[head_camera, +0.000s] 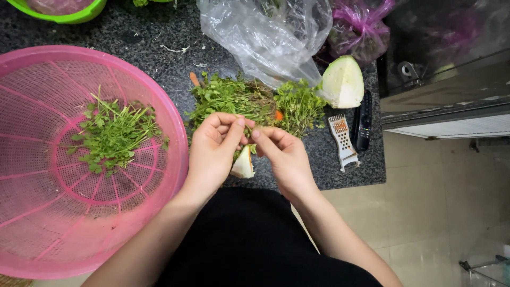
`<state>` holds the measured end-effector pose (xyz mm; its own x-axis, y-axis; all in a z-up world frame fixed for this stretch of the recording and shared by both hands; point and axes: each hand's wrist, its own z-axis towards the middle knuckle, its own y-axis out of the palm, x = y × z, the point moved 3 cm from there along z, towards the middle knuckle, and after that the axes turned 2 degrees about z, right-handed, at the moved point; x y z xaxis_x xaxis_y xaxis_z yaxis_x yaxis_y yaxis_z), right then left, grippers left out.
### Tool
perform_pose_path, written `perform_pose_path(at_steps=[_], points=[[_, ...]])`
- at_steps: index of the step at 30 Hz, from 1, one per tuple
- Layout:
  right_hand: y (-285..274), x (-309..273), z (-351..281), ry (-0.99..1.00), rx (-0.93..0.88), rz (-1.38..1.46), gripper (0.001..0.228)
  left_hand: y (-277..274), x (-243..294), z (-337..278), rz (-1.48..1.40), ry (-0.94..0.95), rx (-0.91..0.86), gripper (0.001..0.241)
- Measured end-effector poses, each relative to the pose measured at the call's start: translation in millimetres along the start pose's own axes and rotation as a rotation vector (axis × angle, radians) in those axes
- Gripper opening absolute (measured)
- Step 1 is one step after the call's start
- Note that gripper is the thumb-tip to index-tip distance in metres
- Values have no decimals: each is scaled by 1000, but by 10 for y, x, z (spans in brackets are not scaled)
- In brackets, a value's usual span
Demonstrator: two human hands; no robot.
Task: Sort and clean cilantro by removing roots and damaged leaves and placing usable portions into a colander.
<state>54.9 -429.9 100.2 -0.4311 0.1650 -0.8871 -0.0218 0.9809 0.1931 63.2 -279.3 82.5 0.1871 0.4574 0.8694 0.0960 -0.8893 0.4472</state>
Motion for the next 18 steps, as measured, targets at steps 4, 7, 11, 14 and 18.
perform_pose_path(at_steps=[4, 7, 11, 14, 18], points=[[-25, 27, 23, -30, 17, -2, 19, -3, -22, 6, 18, -2, 6, 7], [-42, 33, 32, -29, 32, 13, 17, -22, -64, 15, 27, 0, 12, 8], [-67, 85, 69, -22, 15, 37, 15, -9, -41, 4, 59, 7, -16, 22], [-74, 99, 85, -26, 6, 43, 14, -23, -27, 0, 122, -77, -31, 28], [-55, 84, 102, -23, -4, 18, 12, -94, -100, 31, 159, -42, -35, 24]])
